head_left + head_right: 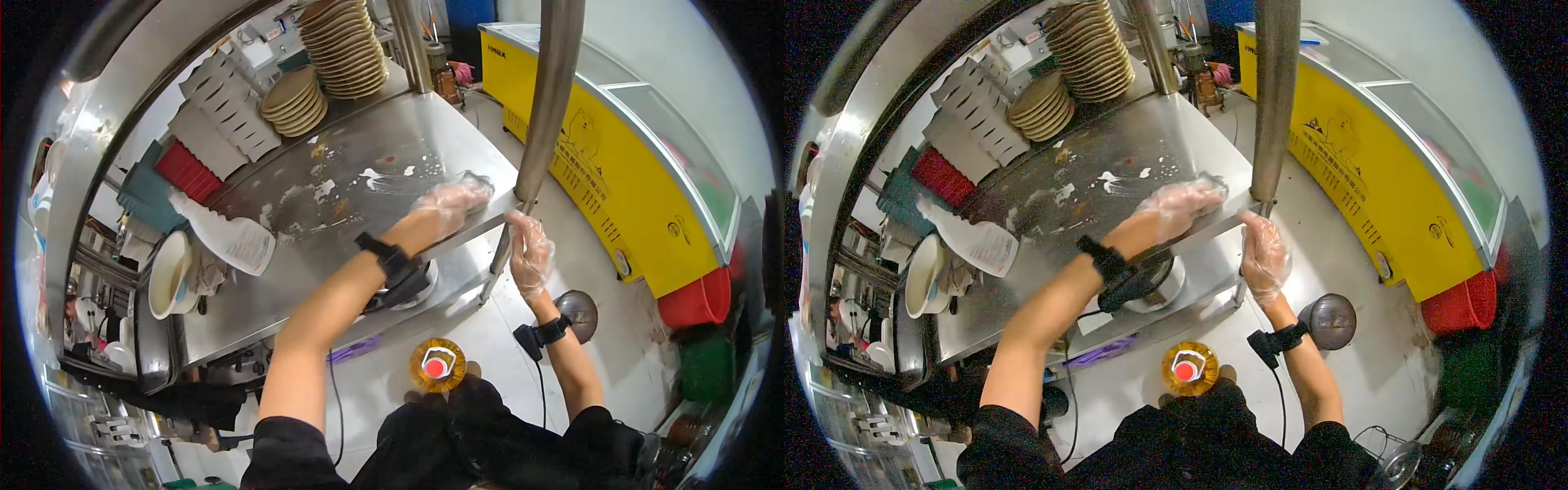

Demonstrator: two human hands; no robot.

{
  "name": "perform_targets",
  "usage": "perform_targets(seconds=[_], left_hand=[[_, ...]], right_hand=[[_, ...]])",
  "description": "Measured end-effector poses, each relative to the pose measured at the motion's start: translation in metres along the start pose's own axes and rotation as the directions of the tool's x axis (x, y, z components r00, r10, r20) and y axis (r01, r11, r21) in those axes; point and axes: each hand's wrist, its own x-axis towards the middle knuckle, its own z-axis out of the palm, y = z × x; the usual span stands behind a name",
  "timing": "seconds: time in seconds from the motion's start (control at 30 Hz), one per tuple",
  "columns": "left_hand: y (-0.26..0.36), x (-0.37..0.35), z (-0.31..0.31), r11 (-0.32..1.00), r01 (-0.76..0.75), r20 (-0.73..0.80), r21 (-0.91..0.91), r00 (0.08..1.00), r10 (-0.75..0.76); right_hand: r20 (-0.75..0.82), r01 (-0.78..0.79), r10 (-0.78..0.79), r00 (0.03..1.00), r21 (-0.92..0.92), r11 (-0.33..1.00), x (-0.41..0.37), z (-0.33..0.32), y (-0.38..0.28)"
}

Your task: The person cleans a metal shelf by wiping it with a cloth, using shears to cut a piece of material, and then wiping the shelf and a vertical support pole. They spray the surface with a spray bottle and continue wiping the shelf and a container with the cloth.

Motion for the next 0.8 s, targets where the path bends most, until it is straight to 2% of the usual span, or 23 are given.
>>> perform_targets(seconds=[0.03,0.07,0.13,0.17,0.23,0.27,0.3,0.37,0.4,0.43,0.47,0.5,0.53,0.6,0.63,0.7,0.73,0.8], left_hand=[[0.003,0.016,0.001,1.0,0.008,0.007,-0.015,1.0,-0.008],[-0.007,0.044,0.011,0.986,0.088,0.084,-0.141,0.993,-0.077],[-0.009,0.081,0.011,0.992,-0.011,0.118,0.125,0.993,-0.004],[-0.041,0.105,0.042,0.981,-0.148,-0.038,0.127,0.987,0.153],[-0.04,0.129,0.041,1.0,0.005,-0.059,-0.029,0.998,-0.007],[-0.041,0.133,0.044,0.99,-0.008,-0.056,0.138,0.998,0.016],[-0.033,0.128,0.038,0.991,-0.008,-0.054,0.136,0.998,0.015],[-0.013,0.101,0.02,0.985,0.083,0.069,-0.152,0.995,-0.073],[-0.012,0.084,0.018,0.971,-0.165,0.026,0.173,0.986,0.163],[0.0,0.069,0.012,1.0,-0.007,0.121,0.007,0.993,0.007],[0.017,0.058,0.0,0.976,0.169,0.24,-0.139,0.962,-0.132],[0.033,0.058,-0.011,0.801,0.453,0.317,-0.39,0.883,-0.345],[0.032,0.064,-0.01,0.802,0.455,0.319,-0.388,0.882,-0.346],[0.021,0.085,-0.004,0.769,0.528,0.387,-0.362,0.835,-0.391],[0.008,0.096,0.005,0.985,0.141,0.213,0.096,0.964,-0.159],[-0.01,0.118,0.005,0.883,-0.114,0.203,0.455,0.979,0.022],[-0.028,0.135,0.015,0.833,-0.097,0.189,0.545,0.982,-0.009],[-0.076,0.163,0.024,0.827,0.034,0.198,0.562,0.965,-0.174]], right_hand=[[0.0,-0.002,0.002,1.0,-0.004,1.0,-0.003,-0.003,0.001],[0.02,-0.018,0.018,1.0,-0.002,1.0,-0.004,-0.006,0.002],[0.03,-0.04,0.04,0.999,-0.001,0.999,-0.009,-0.011,0.005],[0.031,-0.039,0.039,0.999,-0.006,0.999,-0.011,-0.014,0.006],[0.061,-0.123,0.122,0.991,0.009,0.992,-0.013,-0.023,0.004],[0.047,-0.118,0.118,0.992,0.011,0.993,-0.014,-0.027,0.005],[0.048,-0.12,0.12,0.992,0.01,0.993,-0.014,-0.03,0.007],[0.017,-0.08,0.081,0.997,-0.018,0.997,-0.013,-0.037,0.012],[0.027,-0.084,0.084,0.996,-0.014,0.996,-0.011,-0.039,0.012],[0.028,-0.086,0.087,0.996,-0.01,0.996,-0.009,-0.038,0.014],[0.038,-0.081,0.081,0.996,0.0,0.997,-0.006,-0.034,0.017],[0.046,-0.076,0.076,0.996,0.01,0.997,-0.002,-0.029,0.02],[0.018,0.002,-0.002,1.0,-0.008,1.0,0.004,-0.022,0.021],[-0.002,0.054,-0.055,0.999,-0.041,0.998,0.014,-0.008,0.015],[0.018,0.107,-0.106,0.994,-0.134,0.985,0.018,-0.003,0.014],[0.065,0.173,-0.163,0.985,-0.213,0.962,0.023,0.004,0.017],[0.104,0.189,-0.166,0.981,-0.27,0.944,0.016,0.007,0.025],[0.114,0.211,-0.187,0.976,-0.259,0.943,0.019,0.007,0.028]])
